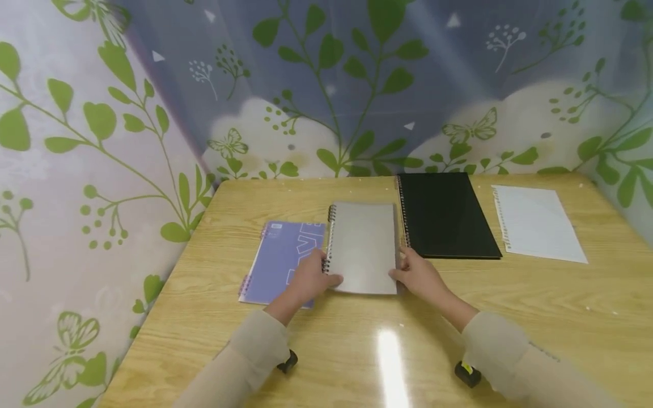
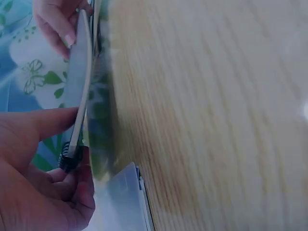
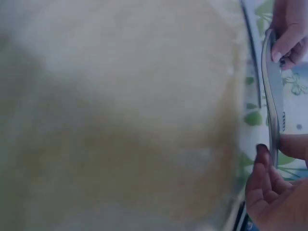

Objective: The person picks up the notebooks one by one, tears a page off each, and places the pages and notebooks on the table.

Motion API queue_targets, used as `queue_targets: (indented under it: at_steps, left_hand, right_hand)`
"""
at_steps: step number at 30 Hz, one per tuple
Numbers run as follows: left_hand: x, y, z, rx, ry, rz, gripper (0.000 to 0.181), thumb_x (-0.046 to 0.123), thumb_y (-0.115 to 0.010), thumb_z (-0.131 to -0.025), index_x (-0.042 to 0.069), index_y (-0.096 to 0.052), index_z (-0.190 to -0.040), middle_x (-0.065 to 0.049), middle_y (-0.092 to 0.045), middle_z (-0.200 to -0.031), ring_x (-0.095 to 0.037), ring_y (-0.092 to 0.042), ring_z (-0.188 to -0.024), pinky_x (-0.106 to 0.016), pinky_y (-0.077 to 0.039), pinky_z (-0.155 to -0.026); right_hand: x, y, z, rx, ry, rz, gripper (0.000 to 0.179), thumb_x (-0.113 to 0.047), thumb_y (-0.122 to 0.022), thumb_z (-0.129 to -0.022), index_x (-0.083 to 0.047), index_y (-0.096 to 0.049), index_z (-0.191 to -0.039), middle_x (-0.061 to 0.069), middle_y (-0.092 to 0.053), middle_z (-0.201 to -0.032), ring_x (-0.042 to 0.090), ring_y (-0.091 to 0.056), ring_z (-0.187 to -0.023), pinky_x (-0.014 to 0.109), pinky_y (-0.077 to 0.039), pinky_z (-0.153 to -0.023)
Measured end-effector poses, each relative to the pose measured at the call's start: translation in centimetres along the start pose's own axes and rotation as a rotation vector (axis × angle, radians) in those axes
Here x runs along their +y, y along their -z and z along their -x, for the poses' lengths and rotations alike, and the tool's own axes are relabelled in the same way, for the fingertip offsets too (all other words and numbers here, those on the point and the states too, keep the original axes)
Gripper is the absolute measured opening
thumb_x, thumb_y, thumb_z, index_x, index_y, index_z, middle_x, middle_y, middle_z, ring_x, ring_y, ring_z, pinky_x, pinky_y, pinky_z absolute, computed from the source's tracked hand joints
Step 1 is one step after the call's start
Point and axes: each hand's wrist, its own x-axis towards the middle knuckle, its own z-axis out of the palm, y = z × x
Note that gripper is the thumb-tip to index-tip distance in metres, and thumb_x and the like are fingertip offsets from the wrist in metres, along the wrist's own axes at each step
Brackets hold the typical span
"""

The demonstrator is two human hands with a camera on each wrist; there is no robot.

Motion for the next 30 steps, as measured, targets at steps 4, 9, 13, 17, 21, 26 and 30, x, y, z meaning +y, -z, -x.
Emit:
queue_targets:
  at_steps: [4,9,13,17,21,26,30]
  left_hand:
    - [0.1,-0.3,0.3,-0.019,-0.016,-0.150,0.056,0.030,-0.074,-0.076,-0.002,-0.050,-0.115,-0.010,-0.061,-0.090,-0.018,-0.055,-0.073,-0.029,-0.048,-0.064]
    - [0.3,-0.6,0.3,-0.026,-0.060,-0.303,0.072,0.037,-0.072,-0.077,-0.002,-0.043,-0.130,-0.017,-0.063,-0.107,-0.027,-0.061,-0.092,-0.039,-0.050,-0.083]
    - [0.3,-0.6,0.4,-0.034,-0.062,-0.407,0.079,0.042,-0.068,-0.079,-0.001,-0.038,-0.137,-0.022,-0.056,-0.124,-0.035,-0.053,-0.114,-0.044,-0.043,-0.097]
    - [0.3,-0.8,0.6,-0.029,-0.038,-0.520,0.078,0.049,-0.065,-0.079,0.002,-0.042,-0.137,-0.022,-0.051,-0.128,-0.037,-0.047,-0.118,-0.046,-0.042,-0.097]
    - [0.4,-1.1,0.7,-0.015,-0.036,-0.600,0.076,0.053,-0.064,-0.078,0.004,-0.047,-0.134,-0.019,-0.050,-0.122,-0.031,-0.045,-0.110,-0.041,-0.044,-0.090]
    - [0.5,-1.1,0.5,-0.031,-0.059,-0.638,0.076,0.054,-0.063,-0.079,0.004,-0.047,-0.134,-0.017,-0.049,-0.121,-0.029,-0.044,-0.110,-0.038,-0.042,-0.090]
    - [0.6,-1.0,0.4,-0.040,-0.063,-0.645,0.075,0.053,-0.063,-0.080,0.003,-0.047,-0.134,-0.016,-0.050,-0.120,-0.028,-0.044,-0.108,-0.037,-0.043,-0.089]
  right_hand:
    - [0.5,-0.4,0.1,-0.029,0.004,0.068,0.061,-0.016,-0.058,-0.088,0.009,-0.031,-0.136,0.015,-0.062,-0.095,0.019,-0.055,-0.075,0.028,-0.045,-0.061]
    - [0.5,-0.4,-0.2,-0.031,-0.011,0.122,0.061,-0.015,-0.059,-0.088,0.008,-0.032,-0.136,0.021,-0.064,-0.101,0.024,-0.061,-0.082,0.032,-0.050,-0.064]
    - [0.5,-0.6,-0.2,-0.020,0.005,0.174,0.059,-0.017,-0.061,-0.086,0.009,-0.037,-0.133,0.023,-0.065,-0.104,0.029,-0.063,-0.089,0.036,-0.052,-0.068]
    - [0.5,-0.7,-0.1,-0.007,0.013,0.237,0.049,-0.018,-0.063,-0.084,0.007,-0.048,-0.123,0.016,-0.065,-0.093,0.022,-0.059,-0.076,0.031,-0.047,-0.058]
    - [0.3,-0.6,-0.1,-0.025,-0.030,0.340,0.043,-0.024,-0.063,-0.083,0.003,-0.054,-0.115,0.009,-0.055,-0.086,0.019,-0.049,-0.070,0.027,-0.038,-0.052]
    - [0.4,-0.5,-0.1,-0.045,-0.050,0.378,0.039,-0.025,-0.063,-0.083,0.001,-0.054,-0.110,0.008,-0.054,-0.086,0.020,-0.050,-0.073,0.029,-0.039,-0.054]
    - [0.6,-0.5,-0.3,-0.049,-0.041,0.365,0.042,-0.025,-0.062,-0.083,0.002,-0.053,-0.114,0.009,-0.056,-0.087,0.021,-0.052,-0.075,0.032,-0.042,-0.056]
